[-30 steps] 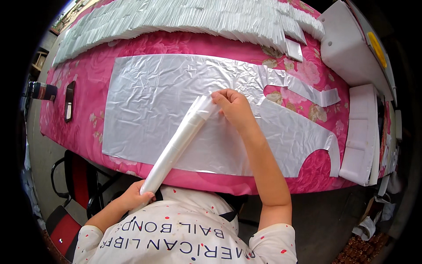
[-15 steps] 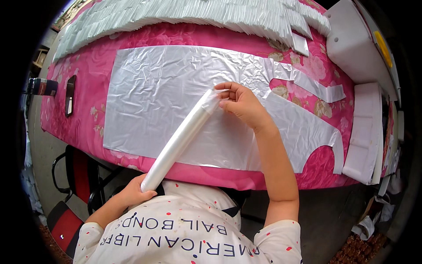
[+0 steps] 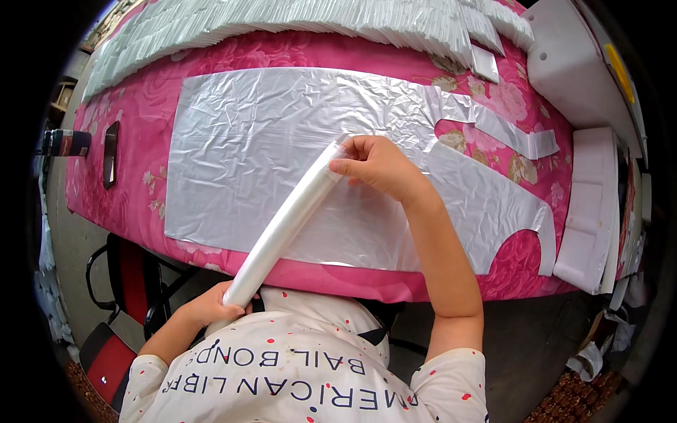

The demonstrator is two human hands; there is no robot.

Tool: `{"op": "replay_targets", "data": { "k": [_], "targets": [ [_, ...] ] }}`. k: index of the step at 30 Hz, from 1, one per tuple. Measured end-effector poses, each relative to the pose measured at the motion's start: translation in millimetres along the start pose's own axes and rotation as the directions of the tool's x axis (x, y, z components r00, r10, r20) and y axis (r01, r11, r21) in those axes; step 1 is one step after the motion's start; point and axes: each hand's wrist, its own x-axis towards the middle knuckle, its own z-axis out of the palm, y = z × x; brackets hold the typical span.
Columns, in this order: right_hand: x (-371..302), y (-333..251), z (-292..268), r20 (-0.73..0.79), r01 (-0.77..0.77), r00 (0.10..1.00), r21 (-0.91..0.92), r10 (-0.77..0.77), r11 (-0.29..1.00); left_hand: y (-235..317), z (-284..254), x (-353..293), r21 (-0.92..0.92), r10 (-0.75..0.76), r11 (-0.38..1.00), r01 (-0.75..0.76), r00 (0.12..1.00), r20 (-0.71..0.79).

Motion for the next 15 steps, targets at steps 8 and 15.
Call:
{"op": "replay_targets", "data": {
  "k": [8,15],
  "targets": [
    [5.1,13.8,-9.7,-0.053,0.036,0.998,0.010,-0.036,0.999,-1.9,-10.5,3.7,-0.102,0.042,0.994,-0.028,0.989,0.138],
    [-4.9,34.9,-104.8,-0.437,0.071,0.894,-0.083,-0.100,0.994,-0.9,-24.8,-1.8,-0.065,-0.086,0.993,0.102,0.974,0.209]
  ]
}}
